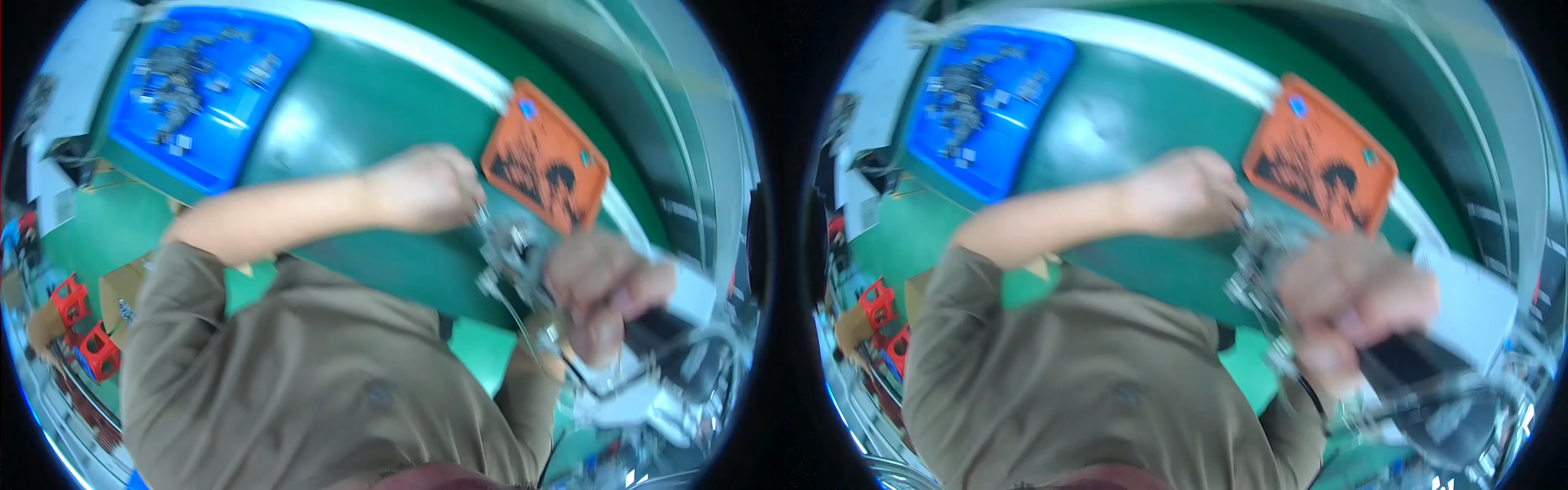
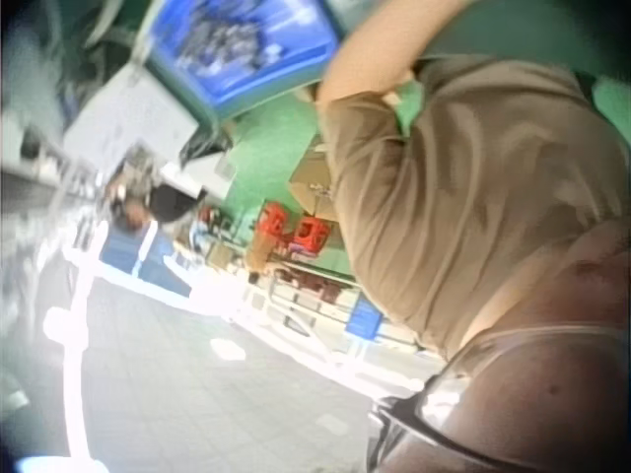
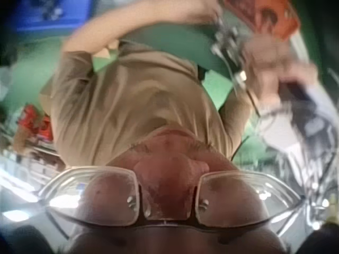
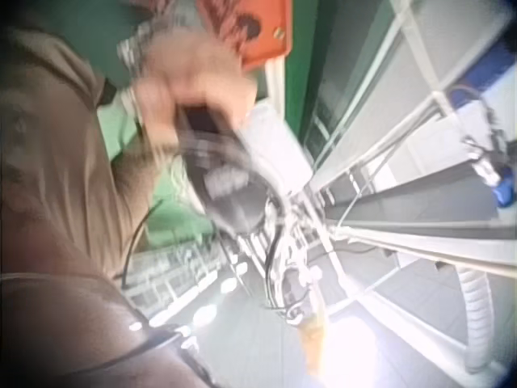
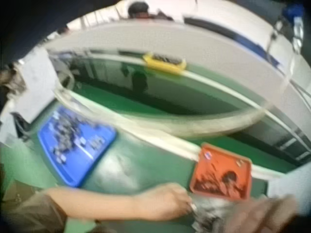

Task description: The person assembles small plastic housings by inserting components and fastening them together with a pneumatic screwdriver.

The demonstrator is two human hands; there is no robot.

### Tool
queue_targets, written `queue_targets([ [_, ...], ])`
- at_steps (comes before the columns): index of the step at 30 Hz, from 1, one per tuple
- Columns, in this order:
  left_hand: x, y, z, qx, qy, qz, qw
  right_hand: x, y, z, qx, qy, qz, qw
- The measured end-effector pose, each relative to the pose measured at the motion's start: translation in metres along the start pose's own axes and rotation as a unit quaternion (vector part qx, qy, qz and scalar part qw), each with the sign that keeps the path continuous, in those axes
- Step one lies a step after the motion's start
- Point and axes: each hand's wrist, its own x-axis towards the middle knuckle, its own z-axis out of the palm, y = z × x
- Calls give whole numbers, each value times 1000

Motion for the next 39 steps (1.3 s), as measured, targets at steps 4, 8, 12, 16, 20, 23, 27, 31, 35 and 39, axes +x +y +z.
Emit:
queue_targets([
  [4,-1,16,3,-38,73,-20,996,-24,-51,-20,2,42,-120,992],
  [8,-11,32,-59,141,54,-93,984,-29,-66,-22,-82,84,-113,987],
  [12,-63,27,-139,291,156,-200,923,-25,-61,-40,-25,-10,-92,995],
  [16,-127,-19,-171,326,170,-314,875,-22,-64,-27,91,44,16,995],
  [20,-163,-19,-205,304,172,-324,879,-16,-57,-19,72,165,37,983],
  [23,-167,-36,-217,336,144,-328,871,-11,-62,-9,35,265,39,963],
  [27,-178,-96,-216,290,158,-283,901,-16,-62,-19,-32,273,64,959],
  [31,-191,-171,-242,158,179,-358,903,-19,-57,-19,1,240,21,970],
  [35,-231,-291,-289,336,101,-379,856,-13,-60,-8,-2,274,37,961],
  [39,-207,-343,-312,447,33,-516,730,-15,-59,-10,-48,256,18,965],
])
